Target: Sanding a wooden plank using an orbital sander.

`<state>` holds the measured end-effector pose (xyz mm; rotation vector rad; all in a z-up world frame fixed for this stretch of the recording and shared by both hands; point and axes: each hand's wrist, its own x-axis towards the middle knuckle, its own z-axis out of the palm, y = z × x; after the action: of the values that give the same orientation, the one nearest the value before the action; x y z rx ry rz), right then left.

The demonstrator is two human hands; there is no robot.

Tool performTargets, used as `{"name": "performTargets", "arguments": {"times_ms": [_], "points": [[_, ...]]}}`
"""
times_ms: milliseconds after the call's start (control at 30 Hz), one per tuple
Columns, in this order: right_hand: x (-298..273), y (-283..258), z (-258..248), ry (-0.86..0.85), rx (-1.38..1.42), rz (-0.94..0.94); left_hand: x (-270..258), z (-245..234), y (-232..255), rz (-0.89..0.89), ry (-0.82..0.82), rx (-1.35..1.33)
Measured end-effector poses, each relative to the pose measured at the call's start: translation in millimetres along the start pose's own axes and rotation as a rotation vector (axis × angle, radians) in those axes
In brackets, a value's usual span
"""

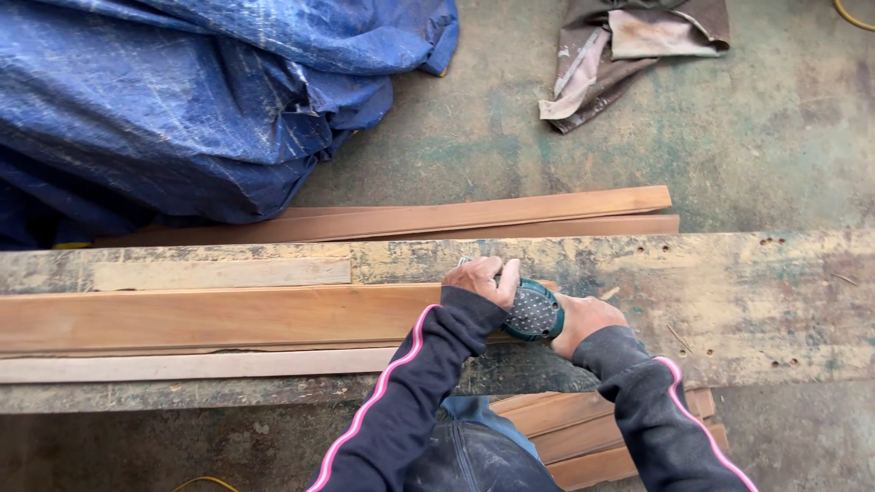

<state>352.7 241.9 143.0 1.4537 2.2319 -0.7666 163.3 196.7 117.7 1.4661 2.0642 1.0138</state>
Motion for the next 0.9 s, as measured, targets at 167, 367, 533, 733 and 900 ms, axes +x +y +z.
{"name": "performTargets", "arguments": {"times_ms": [167, 367, 533, 733, 900], "points": [[1, -74, -20, -0.148, -0.012, 0.003, -2, -46, -36, -0.020, 0.031, 0.006], [9, -135, -8, -0.132, -0.029, -0.106, -10, -103, -83, -0.066, 0.037, 0.073], [2, -166, 0, -0.096, 0.023, -0.118, -20, -137, -99, 0.036, 0.082, 0.058], [0, -148, 16, -0.056, 0.063, -0.187, -19, -132, -82, -0.023, 0.069, 0.040], [-5, -97, 1, -0.039, 0.088, -0.109, -8, -78, -63, 0.078, 0.035, 0.113]]}}
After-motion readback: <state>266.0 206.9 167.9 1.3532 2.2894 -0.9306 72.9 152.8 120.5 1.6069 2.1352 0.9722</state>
